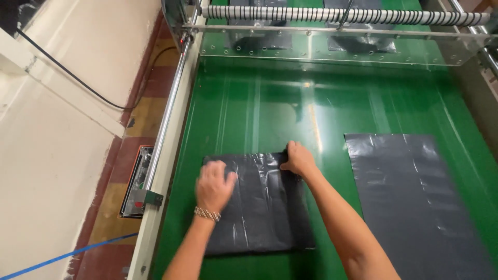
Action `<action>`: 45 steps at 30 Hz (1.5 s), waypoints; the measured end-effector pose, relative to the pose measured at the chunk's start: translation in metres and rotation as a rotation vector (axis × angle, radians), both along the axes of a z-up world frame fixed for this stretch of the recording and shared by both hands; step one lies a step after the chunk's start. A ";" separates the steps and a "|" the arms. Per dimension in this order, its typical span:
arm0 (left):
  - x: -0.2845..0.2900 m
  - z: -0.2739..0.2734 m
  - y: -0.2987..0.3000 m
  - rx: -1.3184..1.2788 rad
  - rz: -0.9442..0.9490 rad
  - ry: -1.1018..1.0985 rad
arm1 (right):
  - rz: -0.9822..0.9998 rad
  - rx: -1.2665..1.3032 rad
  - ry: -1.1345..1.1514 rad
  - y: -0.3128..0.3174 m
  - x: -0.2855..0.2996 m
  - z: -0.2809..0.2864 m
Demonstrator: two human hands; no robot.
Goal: Folding plastic bags as they are produced by a machine and stacking them into a plastic crate.
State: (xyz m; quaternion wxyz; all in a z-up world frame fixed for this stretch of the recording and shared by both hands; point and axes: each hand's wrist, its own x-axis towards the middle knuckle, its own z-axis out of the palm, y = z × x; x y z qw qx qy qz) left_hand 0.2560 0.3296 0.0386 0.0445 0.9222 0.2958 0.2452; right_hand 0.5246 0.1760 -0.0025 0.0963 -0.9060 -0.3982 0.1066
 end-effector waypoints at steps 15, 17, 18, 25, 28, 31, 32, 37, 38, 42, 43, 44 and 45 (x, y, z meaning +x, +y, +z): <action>-0.086 -0.038 -0.006 -2.397 -0.015 -0.677 | 0.301 0.573 -0.434 -0.132 -0.163 0.047; -0.099 -0.050 0.003 -2.537 -0.147 -0.827 | 0.342 0.620 -0.452 -0.151 -0.185 0.039; -0.100 -0.024 -0.003 -2.307 0.075 -0.688 | 0.354 0.632 -0.456 -0.157 -0.192 0.036; -0.113 -0.039 -0.013 -1.486 0.291 -0.293 | 0.412 0.557 -0.439 -0.180 -0.207 0.011; -0.123 -0.071 -0.022 -0.933 0.275 -0.220 | 0.438 0.474 -0.266 -0.185 -0.204 0.027; -0.102 -0.001 -0.084 0.126 0.316 0.108 | 0.451 0.530 -0.200 -0.160 -0.218 0.055; -0.087 -0.009 -0.099 0.122 0.320 0.106 | 0.455 0.526 -0.201 -0.137 -0.226 0.060; -0.060 -0.078 -0.115 0.151 -0.017 0.248 | 0.349 0.564 -0.025 -0.064 -0.249 -0.015; -0.069 -0.072 -0.108 0.166 -0.024 0.232 | 0.344 0.575 -0.045 -0.071 -0.249 -0.010; -0.104 -0.061 -0.067 0.178 -0.062 0.319 | 0.309 0.365 -0.280 -0.100 -0.229 -0.001; -0.115 -0.064 -0.058 0.233 -0.010 0.350 | 0.261 0.291 -0.299 -0.111 -0.221 -0.002; -0.119 -0.066 -0.048 0.244 -0.014 0.328 | 0.254 0.296 -0.323 -0.118 -0.196 -0.003; -0.138 -0.070 -0.042 0.163 -0.092 0.399 | 0.145 0.231 -0.300 -0.128 -0.187 -0.010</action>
